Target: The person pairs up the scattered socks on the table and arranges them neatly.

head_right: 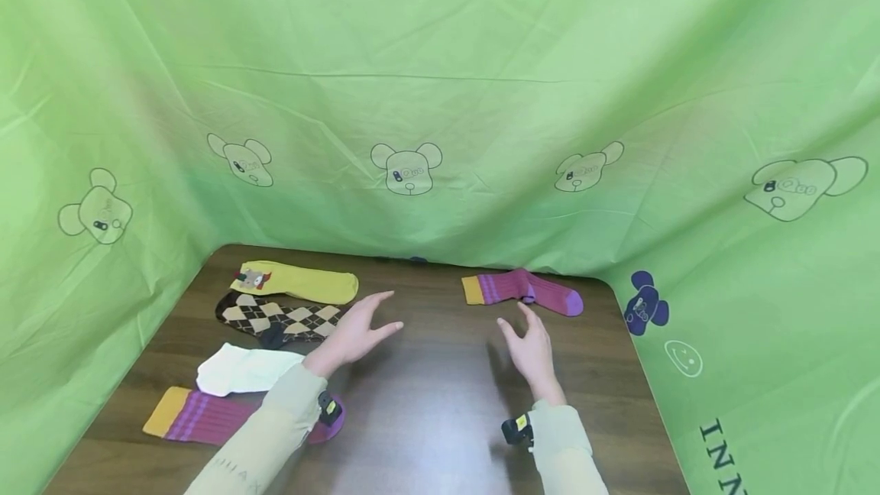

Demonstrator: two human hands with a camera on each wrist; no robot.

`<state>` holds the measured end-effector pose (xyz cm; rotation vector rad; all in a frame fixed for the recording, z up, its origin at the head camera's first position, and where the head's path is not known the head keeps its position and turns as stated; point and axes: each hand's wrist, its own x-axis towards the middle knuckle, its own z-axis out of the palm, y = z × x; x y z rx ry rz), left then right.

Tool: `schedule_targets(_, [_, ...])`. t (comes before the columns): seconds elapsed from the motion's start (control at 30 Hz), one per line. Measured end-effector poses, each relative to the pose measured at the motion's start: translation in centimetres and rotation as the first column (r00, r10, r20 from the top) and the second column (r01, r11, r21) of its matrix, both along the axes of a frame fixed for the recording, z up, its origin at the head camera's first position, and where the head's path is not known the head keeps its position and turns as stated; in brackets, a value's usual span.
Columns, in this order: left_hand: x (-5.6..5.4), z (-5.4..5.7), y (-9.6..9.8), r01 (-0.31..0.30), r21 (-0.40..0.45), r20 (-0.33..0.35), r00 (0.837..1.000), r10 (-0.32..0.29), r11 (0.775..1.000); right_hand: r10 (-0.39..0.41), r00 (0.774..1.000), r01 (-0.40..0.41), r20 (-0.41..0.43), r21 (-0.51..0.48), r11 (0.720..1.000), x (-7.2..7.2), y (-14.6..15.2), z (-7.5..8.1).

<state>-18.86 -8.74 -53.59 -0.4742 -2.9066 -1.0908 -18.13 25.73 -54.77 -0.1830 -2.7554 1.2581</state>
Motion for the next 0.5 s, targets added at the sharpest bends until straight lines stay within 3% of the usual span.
schedule_targets(0.3, [-2.7,0.2,3.2,0.065,-0.041,0.015,0.998,-0.065,0.997,-0.053,0.999,0.053,0.009,0.013,0.999,-2.2,3.6,0.7])
schedule_targets(0.5, [-4.2,0.0,5.2,0.052,-0.043,0.023,0.998,-0.051,0.998,-0.085,0.996,0.083,0.024,0.053,0.995,-3.6,5.5,0.9])
